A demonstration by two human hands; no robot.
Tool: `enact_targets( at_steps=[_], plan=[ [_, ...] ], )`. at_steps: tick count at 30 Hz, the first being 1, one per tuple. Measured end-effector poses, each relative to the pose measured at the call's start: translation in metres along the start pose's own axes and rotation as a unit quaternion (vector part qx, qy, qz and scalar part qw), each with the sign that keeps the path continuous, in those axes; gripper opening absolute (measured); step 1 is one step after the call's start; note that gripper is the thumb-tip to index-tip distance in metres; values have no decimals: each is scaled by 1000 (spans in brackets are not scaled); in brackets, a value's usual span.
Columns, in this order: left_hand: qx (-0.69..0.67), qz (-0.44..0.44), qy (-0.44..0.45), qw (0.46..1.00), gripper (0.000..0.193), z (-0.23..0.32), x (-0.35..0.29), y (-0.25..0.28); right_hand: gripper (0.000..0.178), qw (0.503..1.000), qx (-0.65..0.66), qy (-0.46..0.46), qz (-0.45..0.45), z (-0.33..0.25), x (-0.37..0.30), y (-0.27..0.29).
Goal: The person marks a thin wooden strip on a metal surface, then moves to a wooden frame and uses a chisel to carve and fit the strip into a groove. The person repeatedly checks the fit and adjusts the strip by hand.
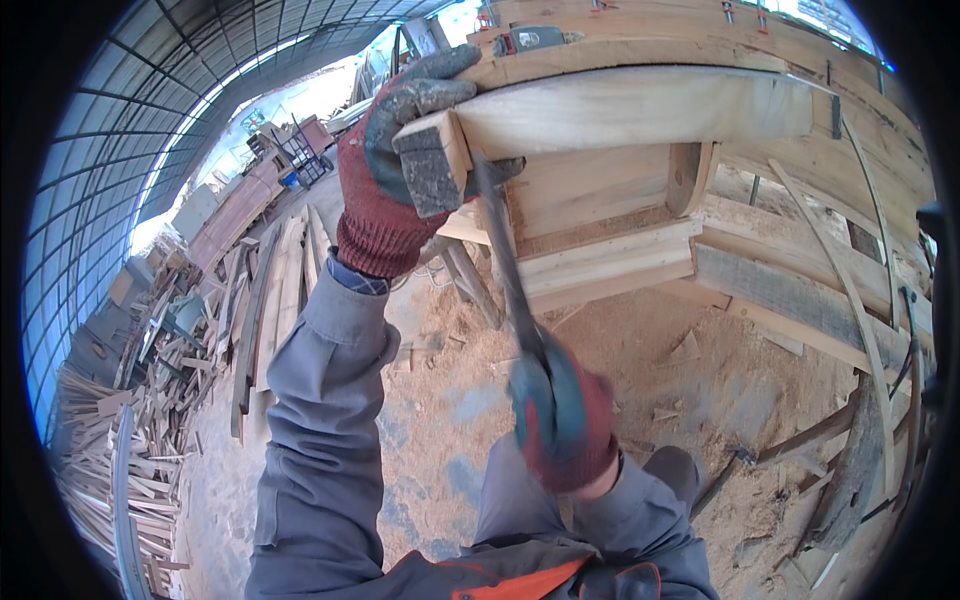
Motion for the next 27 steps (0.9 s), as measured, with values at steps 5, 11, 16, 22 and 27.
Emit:
enact_targets(
  at_steps=[5,11,16,22,27],
  plan=[
    [-25,19,11,999,72,1,1,-4,44,998,22,-53,-7,9,-2,-8],
    [81,-14,81,993,69,7,-1,0,37,994,60,-86,-24,25,-15,-11],
    [91,6,78,993,72,12,2,-3,25,986,100,-130,21,40,-28,-4],
    [95,19,15,995,83,12,6,-1,32,991,64,-109,31,49,-6,12],
    [42,44,29,998,94,3,-3,-6,20,962,135,-234,26,50,1,15]
  ],
)
Point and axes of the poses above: each hand's wrist, its own x-axis towards the middle knuckle, its own y-axis out of the back of the hand, z = x × y, the point moved 6 cm from there along x, towards the middle knuckle, and after that the axes turned 4 degrees about x, right-handed, at the moved point
